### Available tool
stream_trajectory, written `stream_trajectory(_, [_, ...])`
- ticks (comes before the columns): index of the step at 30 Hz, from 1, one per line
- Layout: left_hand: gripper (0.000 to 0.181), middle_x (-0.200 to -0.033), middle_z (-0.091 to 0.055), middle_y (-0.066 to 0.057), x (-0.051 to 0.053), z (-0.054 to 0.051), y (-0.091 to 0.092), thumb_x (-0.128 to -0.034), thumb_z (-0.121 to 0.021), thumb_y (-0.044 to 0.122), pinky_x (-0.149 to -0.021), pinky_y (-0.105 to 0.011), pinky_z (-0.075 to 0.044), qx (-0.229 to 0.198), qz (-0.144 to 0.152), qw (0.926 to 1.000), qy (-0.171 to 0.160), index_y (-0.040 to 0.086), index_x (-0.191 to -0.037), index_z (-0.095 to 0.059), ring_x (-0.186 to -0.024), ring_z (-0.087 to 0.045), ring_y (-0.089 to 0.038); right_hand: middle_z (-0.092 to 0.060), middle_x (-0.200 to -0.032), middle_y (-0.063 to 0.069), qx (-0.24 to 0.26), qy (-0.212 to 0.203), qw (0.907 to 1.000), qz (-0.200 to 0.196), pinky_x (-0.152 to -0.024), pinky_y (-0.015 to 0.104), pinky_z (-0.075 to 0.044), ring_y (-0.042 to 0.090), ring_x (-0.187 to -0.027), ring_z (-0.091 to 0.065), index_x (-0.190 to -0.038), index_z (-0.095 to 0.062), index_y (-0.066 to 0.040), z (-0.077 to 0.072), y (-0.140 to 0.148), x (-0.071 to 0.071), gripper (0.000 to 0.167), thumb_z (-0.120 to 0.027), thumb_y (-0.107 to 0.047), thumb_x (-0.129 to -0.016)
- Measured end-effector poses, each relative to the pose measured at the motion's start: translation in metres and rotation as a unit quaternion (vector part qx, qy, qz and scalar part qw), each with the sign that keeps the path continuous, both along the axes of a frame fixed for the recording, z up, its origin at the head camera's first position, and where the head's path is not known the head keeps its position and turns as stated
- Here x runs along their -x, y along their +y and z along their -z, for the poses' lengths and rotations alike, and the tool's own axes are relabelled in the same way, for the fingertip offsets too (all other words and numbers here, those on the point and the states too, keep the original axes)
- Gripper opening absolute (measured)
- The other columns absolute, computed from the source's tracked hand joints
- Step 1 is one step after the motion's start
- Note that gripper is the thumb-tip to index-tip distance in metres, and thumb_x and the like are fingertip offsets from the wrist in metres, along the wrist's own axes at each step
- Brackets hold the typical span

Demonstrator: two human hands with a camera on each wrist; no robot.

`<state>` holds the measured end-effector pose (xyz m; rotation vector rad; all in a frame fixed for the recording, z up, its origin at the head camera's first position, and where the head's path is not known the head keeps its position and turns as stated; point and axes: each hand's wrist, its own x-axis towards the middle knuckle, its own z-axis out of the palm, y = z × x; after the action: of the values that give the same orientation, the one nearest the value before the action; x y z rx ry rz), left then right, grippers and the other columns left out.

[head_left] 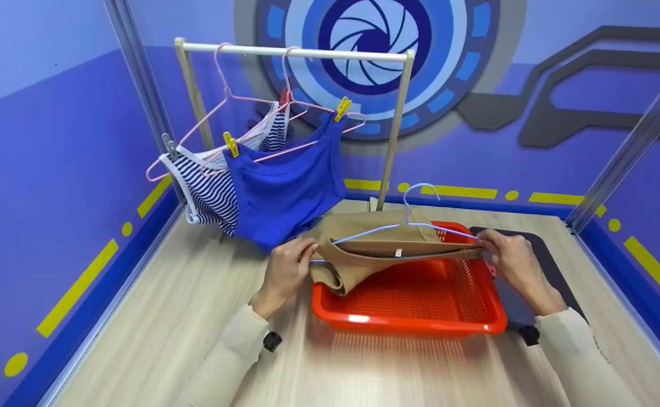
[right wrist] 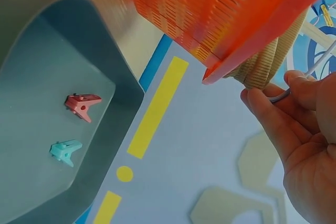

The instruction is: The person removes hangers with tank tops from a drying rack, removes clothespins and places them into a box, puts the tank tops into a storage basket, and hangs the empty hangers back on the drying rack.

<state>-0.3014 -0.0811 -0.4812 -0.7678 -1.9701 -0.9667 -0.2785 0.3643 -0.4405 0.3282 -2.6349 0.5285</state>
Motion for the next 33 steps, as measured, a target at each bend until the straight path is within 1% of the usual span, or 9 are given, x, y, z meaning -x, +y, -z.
stream_trajectory(4, [0.007, -0.081, -0.072, -0.008, 0.0, 0.002, -0.001, -0.0889, -0.07, 0.006, -0.066, -0.03, -0.056, 0.001, -0.008, 1.0, 0.002, 0.0, -0.092, -0.073, -0.072, -0.069, -0.018, -0.067, -0.077, 0.014, 0.003, -0.008, 1.0, 0.0, -0.04, 0.017, -0.036, 0.014, -0.05, -0.049, -0.104, -0.068, -0.009, -0.002, 0.0, -0.001, 0.015, -0.06, -0.001, -0.095])
stream_trajectory(9, [0.006, -0.08, -0.072, -0.007, 0.0, 0.005, -0.005, -0.0885, -0.071, 0.006, -0.067, -0.031, -0.056, 0.001, -0.027, 0.9996, 0.01, 0.001, -0.091, -0.073, -0.071, -0.069, -0.018, -0.07, -0.08, 0.014, 0.001, 0.004, 1.0, -0.004, -0.044, 0.015, -0.038, 0.015, -0.054, -0.052, -0.103, -0.069, -0.007, -0.002, 0.002, 0.0, 0.015, -0.06, 0.001, -0.094])
stream_trajectory(15, [0.009, -0.083, -0.074, -0.009, 0.001, 0.013, -0.019, -0.0885, -0.071, 0.008, -0.067, -0.033, -0.057, -0.006, -0.058, 0.9983, -0.001, 0.0, -0.091, -0.074, -0.073, -0.071, -0.02, -0.07, -0.076, 0.012, -0.009, 0.054, 0.9985, 0.0, -0.049, 0.017, -0.043, 0.015, -0.054, -0.052, -0.096, -0.071, -0.005, 0.004, 0.014, 0.001, 0.009, -0.066, 0.0, -0.091])
stream_trajectory(17, [0.01, -0.084, -0.075, -0.009, 0.002, 0.017, -0.023, -0.0884, -0.072, 0.008, -0.067, -0.034, -0.057, -0.006, -0.058, 0.9982, -0.012, 0.0, -0.092, -0.074, -0.074, -0.071, -0.021, -0.07, -0.074, 0.011, -0.017, 0.073, 0.9972, -0.004, -0.049, 0.02, -0.045, 0.014, -0.054, -0.052, -0.093, -0.071, -0.005, 0.006, 0.017, 0.001, 0.007, -0.067, 0.0, -0.089])
stream_trajectory(20, [0.011, -0.085, -0.075, -0.01, 0.002, 0.021, -0.026, -0.089, -0.071, 0.009, -0.068, -0.036, -0.057, 0.002, -0.058, 0.9979, -0.029, -0.001, -0.093, -0.073, -0.076, -0.071, -0.023, -0.07, -0.073, 0.011, -0.018, 0.085, 0.9962, -0.008, -0.051, 0.021, -0.048, 0.014, -0.054, -0.052, -0.09, -0.07, -0.005, 0.008, 0.018, 0.0, 0.006, -0.068, 0.001, -0.089])
stream_trajectory(24, [0.008, -0.082, -0.074, -0.01, 0.002, 0.029, -0.028, -0.0894, -0.07, 0.007, -0.066, -0.036, -0.056, 0.003, -0.053, 0.9962, -0.068, 0.0, -0.091, -0.073, -0.072, -0.069, -0.022, -0.071, -0.074, 0.011, -0.012, 0.085, 0.9963, -0.006, -0.051, 0.019, -0.047, 0.014, -0.054, -0.053, -0.092, -0.071, -0.004, 0.009, 0.018, 0.001, 0.007, -0.067, 0.001, -0.089])
stream_trajectory(26, [0.004, -0.076, -0.072, -0.008, 0.001, 0.034, -0.028, -0.0891, -0.069, 0.004, -0.062, -0.033, -0.055, -0.003, -0.046, 0.9935, -0.104, 0.001, -0.087, -0.072, -0.067, -0.067, -0.019, -0.071, -0.074, 0.011, -0.013, 0.09, 0.9959, -0.006, -0.052, 0.02, -0.048, 0.014, -0.054, -0.054, -0.092, -0.071, -0.004, 0.01, 0.018, 0.001, 0.007, -0.068, 0.001, -0.089])
stream_trajectory(29, [0.006, -0.069, -0.069, -0.006, -0.002, 0.04, -0.027, -0.0886, -0.068, 0.001, -0.058, -0.026, -0.052, -0.019, -0.029, 0.9854, -0.167, 0.002, -0.083, -0.069, -0.06, -0.064, -0.014, -0.071, -0.073, 0.011, -0.011, 0.098, 0.9951, -0.008, -0.051, 0.021, -0.048, 0.013, -0.053, -0.053, -0.092, -0.071, -0.004, 0.011, 0.018, 0.001, 0.007, -0.068, 0.001, -0.088])
stream_trajectory(33, [0.006, -0.069, -0.068, -0.007, -0.007, 0.043, -0.022, -0.0894, -0.067, 0.001, -0.057, -0.021, -0.051, -0.036, 0.001, 0.969, -0.245, 0.0, -0.084, -0.067, -0.06, -0.062, -0.011, -0.071, -0.072, 0.01, -0.007, 0.113, 0.9935, -0.011, -0.051, 0.023, -0.049, 0.014, -0.053, -0.054, -0.09, -0.071, -0.005, 0.013, 0.018, 0.001, 0.007, -0.07, 0.001, -0.087])
